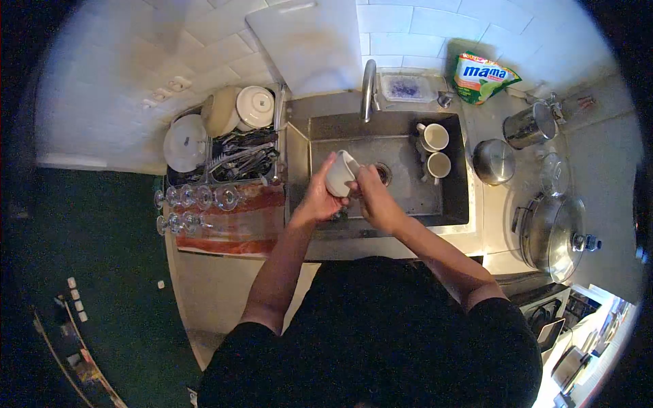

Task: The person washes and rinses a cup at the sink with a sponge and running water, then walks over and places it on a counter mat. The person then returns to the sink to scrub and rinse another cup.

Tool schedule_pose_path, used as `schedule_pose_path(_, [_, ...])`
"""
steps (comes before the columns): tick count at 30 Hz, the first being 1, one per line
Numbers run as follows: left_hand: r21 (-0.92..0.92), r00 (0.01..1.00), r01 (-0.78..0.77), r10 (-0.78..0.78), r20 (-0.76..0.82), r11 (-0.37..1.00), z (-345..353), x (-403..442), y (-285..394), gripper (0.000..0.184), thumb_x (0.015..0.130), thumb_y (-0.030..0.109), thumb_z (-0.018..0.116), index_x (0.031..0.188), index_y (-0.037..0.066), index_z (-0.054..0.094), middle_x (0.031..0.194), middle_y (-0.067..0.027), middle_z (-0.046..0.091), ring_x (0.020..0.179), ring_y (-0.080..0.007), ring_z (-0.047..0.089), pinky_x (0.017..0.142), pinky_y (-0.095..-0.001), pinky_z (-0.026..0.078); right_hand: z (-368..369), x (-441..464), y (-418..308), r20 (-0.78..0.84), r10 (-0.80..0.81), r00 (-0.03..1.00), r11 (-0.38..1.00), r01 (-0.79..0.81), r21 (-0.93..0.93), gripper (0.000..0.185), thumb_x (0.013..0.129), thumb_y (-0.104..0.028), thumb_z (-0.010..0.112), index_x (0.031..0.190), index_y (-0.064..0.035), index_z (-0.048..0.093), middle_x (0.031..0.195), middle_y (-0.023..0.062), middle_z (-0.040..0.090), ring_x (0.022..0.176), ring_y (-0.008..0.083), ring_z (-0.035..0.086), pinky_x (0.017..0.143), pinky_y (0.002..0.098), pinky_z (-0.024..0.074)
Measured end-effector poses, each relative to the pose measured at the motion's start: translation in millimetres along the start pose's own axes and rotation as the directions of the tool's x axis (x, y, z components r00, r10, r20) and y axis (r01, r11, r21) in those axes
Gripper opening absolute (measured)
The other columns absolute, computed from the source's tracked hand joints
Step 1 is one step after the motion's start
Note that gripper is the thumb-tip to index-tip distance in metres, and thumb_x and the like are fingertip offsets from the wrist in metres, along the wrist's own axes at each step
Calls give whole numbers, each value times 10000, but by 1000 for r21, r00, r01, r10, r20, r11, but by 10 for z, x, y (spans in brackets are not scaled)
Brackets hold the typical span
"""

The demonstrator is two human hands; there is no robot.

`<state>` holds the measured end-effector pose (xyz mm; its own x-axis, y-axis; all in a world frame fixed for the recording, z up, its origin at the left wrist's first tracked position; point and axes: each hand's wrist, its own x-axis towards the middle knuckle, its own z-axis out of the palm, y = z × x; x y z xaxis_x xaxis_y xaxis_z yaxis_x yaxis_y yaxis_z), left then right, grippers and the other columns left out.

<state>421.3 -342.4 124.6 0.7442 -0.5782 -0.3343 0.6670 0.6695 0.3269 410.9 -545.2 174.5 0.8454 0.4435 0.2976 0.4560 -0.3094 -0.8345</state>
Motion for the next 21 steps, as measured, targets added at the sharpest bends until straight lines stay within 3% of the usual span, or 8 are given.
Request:
schedule_pose_path(2, [99,982,-29,47,-184,995,-79,-33,-42,567,1009,616,543,1330,157,634,1178,-41,701,1052,-211,676,870,-345,563,-23,1,-55,-8,3,1000,1000,-3,3,181,909,96,522,1070,16,499,965,251,522,928,457,520,802,526,432])
schedule_pose_path(5, [519,863,-278,447,-234,808,206,-21,-225,475,1005,379,673,1399,127,589,1267,-66,672,1122,-244,673,971,-364,543,4,5,-23,-70,52,996,998,-50,24,168,919,88,510,1070,16,498,968,249,522,915,448,521,799,511,435])
schedule_pose_path(8, [925,705,-334,699,119,180,444,3,-256,642,871,120,806,1452,85,537,1336,-113,630,1230,-297,630,1078,-412,485,109,-12,133,-141,113,984,990,-99,98,68,1005,-21,509,1060,19,513,961,261,532,911,461,520,817,514,434])
schedule_pose_path(11, [893,651,-333,612,449,-302,581,-77,-115,802,722,-4,855,1453,56,530,1390,-153,582,1302,-325,571,1115,-450,449,70,24,130,-72,231,970,961,-216,172,219,1082,-177,474,1069,34,533,977,285,566,940,488,530,858,541,429])
schedule_pose_path(14, [923,683,-292,621,383,-248,639,-134,-163,868,674,-54,790,1487,75,513,1467,-166,517,1327,-362,524,1127,-466,432,-29,79,13,-36,300,953,927,-282,249,374,1118,-304,442,1080,48,561,1017,279,622,990,463,588,904,517,451])
schedule_pose_path(17, [706,680,-204,421,600,-678,541,-155,-142,843,697,-51,734,1496,87,507,1485,-166,482,1350,-371,497,1142,-470,414,-103,113,-144,28,396,918,823,-368,433,486,1130,-394,407,1109,61,580,1087,281,664,1044,425,635,946,492,465])
schedule_pose_path(20, [747,724,-245,396,565,-619,651,-156,-117,918,685,-76,692,1547,115,444,1500,-153,478,1395,-362,453,1177,-477,372,-113,101,-7,116,360,926,864,-377,333,524,1131,-426,392,1131,57,592,1098,286,678,1025,403,661,928,480,484])
schedule_pose_path(21, [833,699,-298,487,523,-467,657,-130,-151,903,717,-42,691,1562,125,420,1492,-144,490,1372,-356,477,1136,-488,413,-121,100,-3,131,373,919,869,-395,299,509,1130,-419,399,1132,51,594,1082,286,677,1002,406,664,907,482,490])
